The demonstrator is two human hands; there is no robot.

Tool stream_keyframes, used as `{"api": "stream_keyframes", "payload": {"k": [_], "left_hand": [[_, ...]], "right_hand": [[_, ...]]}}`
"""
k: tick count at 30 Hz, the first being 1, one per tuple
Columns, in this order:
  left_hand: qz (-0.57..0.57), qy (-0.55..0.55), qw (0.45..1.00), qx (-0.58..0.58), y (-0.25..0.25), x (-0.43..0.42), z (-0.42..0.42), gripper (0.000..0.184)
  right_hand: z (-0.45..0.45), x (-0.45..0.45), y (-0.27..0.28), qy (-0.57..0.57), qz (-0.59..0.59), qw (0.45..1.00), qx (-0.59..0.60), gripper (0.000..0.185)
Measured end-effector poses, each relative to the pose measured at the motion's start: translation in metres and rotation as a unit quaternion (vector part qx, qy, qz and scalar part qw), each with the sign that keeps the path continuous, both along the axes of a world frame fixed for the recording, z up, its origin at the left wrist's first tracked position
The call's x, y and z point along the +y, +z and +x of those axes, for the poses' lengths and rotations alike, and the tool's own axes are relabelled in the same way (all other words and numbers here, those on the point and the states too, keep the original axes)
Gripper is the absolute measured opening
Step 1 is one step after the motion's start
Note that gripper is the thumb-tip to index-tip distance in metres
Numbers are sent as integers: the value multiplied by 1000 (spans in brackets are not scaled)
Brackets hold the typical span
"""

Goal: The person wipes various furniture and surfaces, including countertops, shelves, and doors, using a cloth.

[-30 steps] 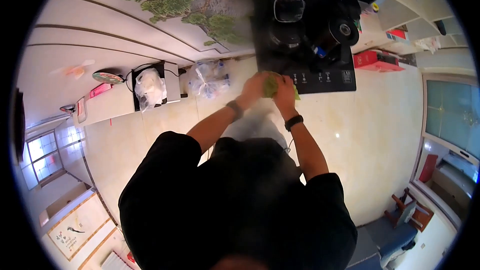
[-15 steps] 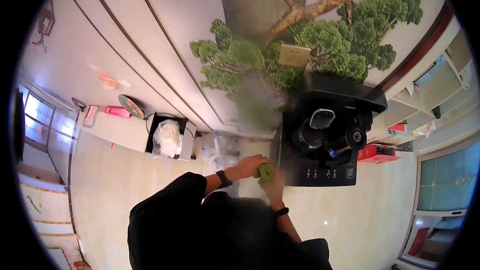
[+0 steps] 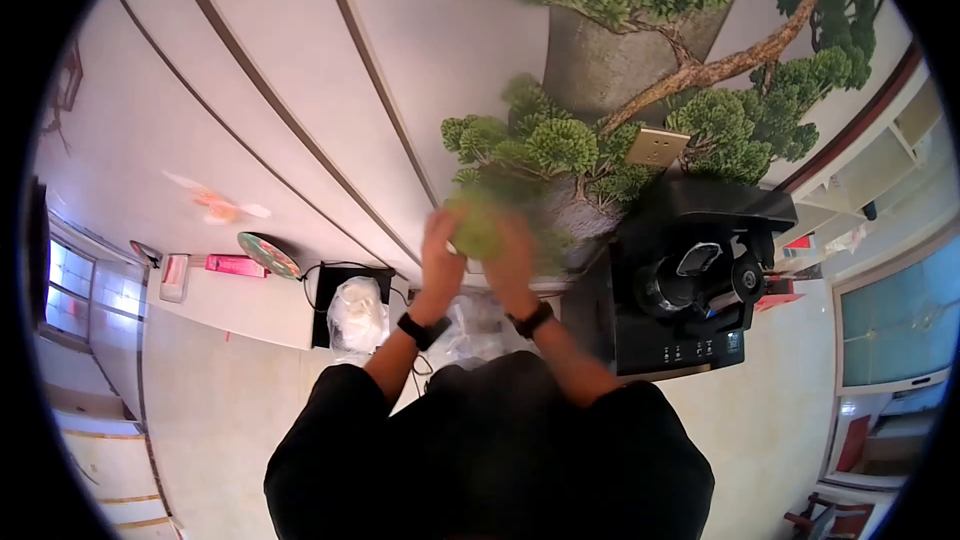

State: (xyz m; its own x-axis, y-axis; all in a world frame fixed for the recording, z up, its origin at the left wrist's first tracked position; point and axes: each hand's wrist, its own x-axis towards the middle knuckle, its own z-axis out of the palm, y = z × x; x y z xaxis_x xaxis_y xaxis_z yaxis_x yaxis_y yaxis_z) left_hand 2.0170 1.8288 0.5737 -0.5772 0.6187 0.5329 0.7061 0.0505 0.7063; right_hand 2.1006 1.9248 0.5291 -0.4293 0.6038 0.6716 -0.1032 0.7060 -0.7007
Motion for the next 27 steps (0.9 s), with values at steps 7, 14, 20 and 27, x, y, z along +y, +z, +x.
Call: {"api": "stream_keyframes", "payload": {"k": [7,14,20,27], "left_hand": [[172,-8,985,29,63,83,-43,69],[113,-138,981,72,35,144,-15,69],[189,-130,968,98,60,157,-12,65],[224,-92,961,135,123,190,15,61]], "right_hand": [[-45,55,117,-59,82,992,72,53],[-3,111,61,-195,61,977,66,57],[4,130,101,-149,89,983,62,52],[25,160,161,-164,115,974,103,54]]}}
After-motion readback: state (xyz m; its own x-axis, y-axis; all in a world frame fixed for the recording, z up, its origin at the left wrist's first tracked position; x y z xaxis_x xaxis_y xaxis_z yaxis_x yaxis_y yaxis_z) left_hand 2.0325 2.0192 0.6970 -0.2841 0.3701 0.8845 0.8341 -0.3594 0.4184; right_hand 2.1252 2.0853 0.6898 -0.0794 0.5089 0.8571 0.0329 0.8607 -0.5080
